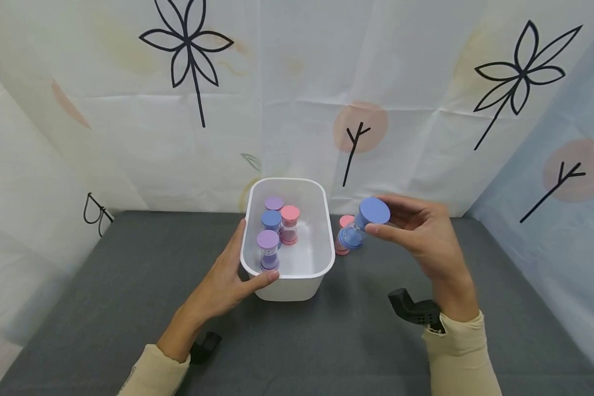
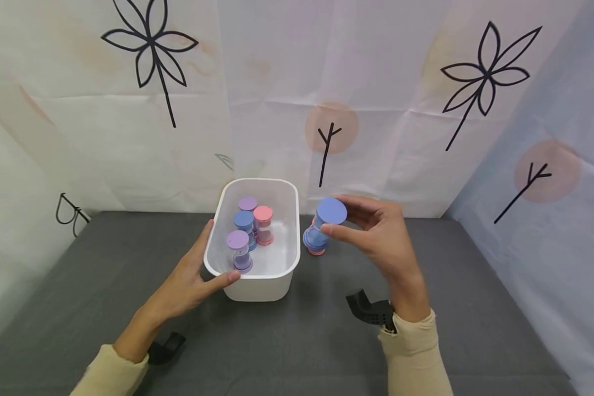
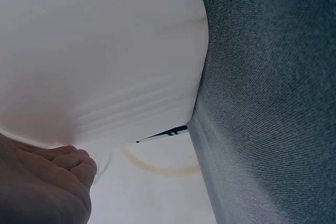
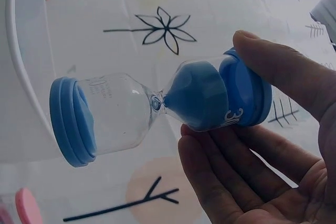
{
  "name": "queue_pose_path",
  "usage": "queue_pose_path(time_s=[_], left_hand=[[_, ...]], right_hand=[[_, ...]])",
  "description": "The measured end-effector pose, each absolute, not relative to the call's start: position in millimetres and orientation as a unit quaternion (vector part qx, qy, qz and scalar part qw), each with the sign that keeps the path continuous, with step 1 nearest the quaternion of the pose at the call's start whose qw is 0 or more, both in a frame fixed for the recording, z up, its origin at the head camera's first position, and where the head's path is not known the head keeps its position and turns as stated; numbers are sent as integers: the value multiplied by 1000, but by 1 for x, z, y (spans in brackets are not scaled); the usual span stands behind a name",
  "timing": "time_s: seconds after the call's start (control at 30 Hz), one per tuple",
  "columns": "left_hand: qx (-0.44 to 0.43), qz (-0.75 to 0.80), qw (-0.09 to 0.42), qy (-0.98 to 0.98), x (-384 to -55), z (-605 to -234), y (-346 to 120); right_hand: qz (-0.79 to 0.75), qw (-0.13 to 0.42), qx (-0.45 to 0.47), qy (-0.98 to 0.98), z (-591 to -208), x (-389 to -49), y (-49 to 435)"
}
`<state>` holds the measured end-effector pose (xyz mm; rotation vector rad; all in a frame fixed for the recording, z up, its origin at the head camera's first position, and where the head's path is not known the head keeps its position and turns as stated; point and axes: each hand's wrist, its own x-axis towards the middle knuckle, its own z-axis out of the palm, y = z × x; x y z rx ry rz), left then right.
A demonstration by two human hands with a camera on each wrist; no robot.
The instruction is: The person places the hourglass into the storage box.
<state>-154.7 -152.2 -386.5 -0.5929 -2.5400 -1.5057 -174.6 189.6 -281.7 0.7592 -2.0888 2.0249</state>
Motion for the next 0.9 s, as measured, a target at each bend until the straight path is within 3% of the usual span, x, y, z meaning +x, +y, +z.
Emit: queue_pose_path(time_s=[0.47,0.9], left_hand=[[-190,-500,58,-843,-154,-387,-152],[-200,-506,54,-837,-154,-386,-154]], right_hand=[[610,-15,292,-736,-269,-186,127],[591,-115,306,-738,-303,-213,77]])
